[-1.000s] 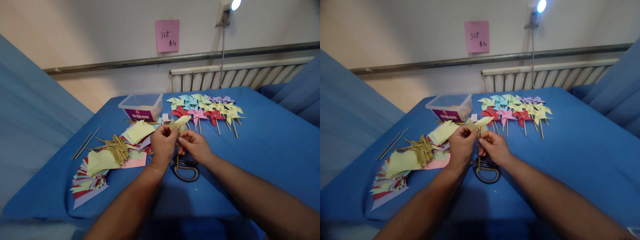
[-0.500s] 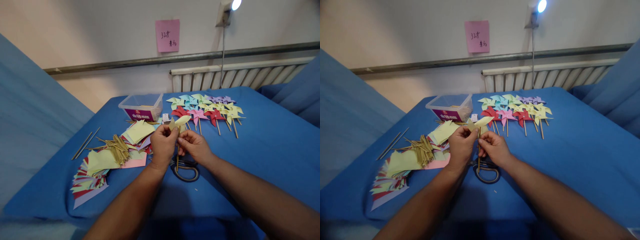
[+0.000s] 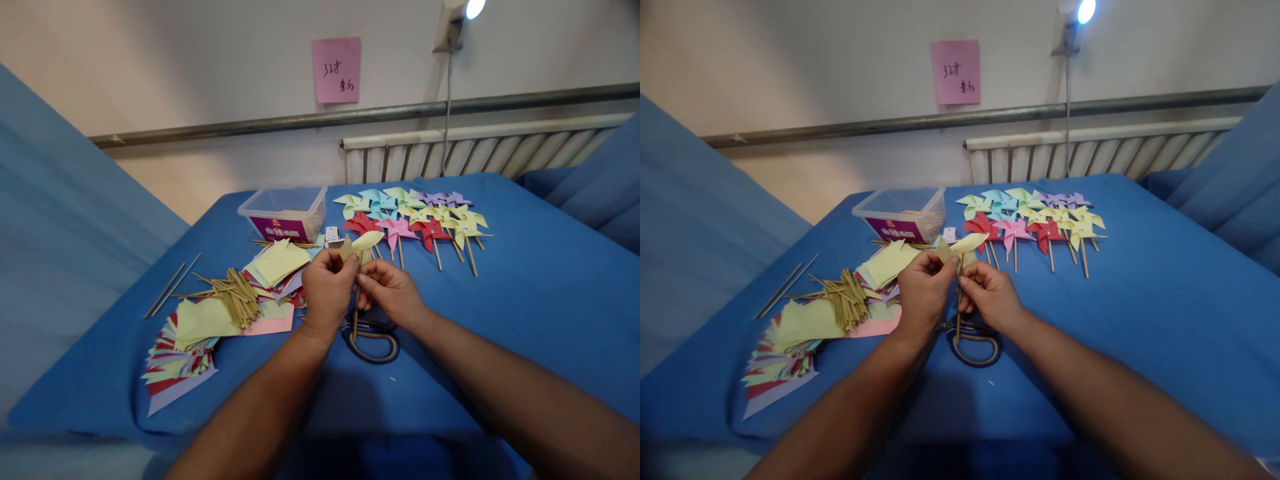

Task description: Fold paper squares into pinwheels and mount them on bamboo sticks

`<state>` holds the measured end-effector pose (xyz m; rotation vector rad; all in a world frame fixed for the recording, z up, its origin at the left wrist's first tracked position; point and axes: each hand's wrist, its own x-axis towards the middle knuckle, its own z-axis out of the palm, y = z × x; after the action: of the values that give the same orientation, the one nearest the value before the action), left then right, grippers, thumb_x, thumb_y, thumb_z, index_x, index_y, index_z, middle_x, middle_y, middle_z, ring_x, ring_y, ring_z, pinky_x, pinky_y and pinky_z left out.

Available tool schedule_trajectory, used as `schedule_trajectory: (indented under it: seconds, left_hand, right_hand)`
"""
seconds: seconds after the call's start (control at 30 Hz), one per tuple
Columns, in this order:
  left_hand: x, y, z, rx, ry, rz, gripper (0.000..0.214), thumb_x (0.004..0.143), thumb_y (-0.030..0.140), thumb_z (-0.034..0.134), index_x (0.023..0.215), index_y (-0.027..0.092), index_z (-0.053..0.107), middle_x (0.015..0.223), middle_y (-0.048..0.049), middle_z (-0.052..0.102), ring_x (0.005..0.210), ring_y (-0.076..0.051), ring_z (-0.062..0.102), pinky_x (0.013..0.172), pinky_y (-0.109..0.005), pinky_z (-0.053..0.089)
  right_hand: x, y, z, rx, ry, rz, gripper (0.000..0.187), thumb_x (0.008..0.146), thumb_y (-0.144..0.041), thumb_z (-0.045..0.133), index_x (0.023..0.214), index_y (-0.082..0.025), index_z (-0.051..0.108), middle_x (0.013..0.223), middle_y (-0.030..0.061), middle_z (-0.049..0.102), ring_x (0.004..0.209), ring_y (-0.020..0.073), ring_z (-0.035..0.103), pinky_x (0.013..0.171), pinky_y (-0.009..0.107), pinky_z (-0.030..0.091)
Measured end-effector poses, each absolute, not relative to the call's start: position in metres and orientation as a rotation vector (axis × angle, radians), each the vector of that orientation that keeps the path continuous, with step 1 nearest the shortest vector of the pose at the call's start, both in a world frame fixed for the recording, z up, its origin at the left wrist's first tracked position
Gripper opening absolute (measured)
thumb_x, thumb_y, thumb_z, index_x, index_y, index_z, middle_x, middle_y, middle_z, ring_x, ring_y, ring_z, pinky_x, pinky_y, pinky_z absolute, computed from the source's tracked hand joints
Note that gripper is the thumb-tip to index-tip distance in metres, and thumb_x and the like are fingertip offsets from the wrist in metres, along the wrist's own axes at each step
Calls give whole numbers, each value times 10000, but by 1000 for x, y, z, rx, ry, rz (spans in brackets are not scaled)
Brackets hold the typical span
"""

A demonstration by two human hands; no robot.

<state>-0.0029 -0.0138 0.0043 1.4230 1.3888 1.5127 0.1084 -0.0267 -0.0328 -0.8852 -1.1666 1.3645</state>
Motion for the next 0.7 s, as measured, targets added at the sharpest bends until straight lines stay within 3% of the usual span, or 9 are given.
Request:
schedule_trajectory:
  seconds: [0.7]
  left_hand:
    - [-4, -15, 4, 1468, 1405, 1523, 135, 730, 275, 680, 697, 167, 607, 595, 35, 586, 518, -96, 506, 520, -222, 389]
  right_hand:
    - [111, -27, -32, -885, -1187, 1351, 317, 767, -491, 688, 800, -198, 570, 528, -50, 613, 440, 103, 575, 442, 216, 464]
